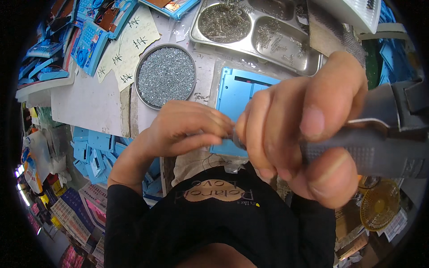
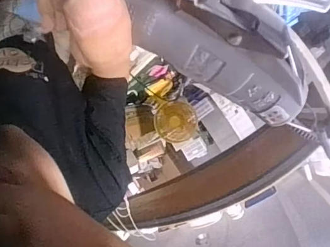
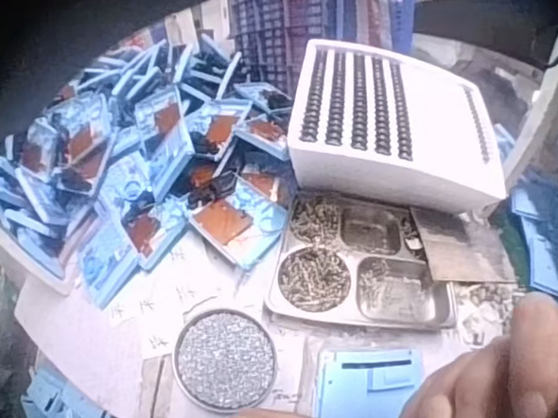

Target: Assemble the internal components and housing of a blue electronic toy device, including soldering wires and using an electric screwdriver.

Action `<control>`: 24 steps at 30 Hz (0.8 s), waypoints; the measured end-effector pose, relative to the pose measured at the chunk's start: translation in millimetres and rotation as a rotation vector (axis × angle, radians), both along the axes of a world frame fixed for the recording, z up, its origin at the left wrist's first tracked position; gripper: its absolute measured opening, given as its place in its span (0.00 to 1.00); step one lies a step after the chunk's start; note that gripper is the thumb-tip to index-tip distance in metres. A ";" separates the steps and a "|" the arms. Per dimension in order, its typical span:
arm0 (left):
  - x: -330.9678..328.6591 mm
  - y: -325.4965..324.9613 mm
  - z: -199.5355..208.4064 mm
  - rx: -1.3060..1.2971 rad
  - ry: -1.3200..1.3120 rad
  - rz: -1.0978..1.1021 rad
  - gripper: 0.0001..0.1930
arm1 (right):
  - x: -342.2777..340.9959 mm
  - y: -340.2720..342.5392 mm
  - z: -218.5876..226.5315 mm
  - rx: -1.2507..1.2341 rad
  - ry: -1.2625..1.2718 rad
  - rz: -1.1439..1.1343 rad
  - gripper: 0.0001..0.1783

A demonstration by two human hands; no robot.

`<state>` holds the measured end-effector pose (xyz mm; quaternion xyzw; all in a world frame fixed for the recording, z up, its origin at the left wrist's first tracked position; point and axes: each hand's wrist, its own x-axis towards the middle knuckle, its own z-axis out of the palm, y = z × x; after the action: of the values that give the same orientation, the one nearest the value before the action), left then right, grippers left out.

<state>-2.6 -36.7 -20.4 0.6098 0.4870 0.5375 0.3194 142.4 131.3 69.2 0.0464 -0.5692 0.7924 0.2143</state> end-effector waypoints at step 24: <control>49.5 -15.3 -33.1 0.026 0.585 0.443 0.09 | -65.9 18.5 -65.2 0.410 -0.005 -0.237 0.11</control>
<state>46.9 -51.9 -53.4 0.6216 0.6709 0.4029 0.0348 76.5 149.8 4.0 0.0198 -0.7202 0.6297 0.2906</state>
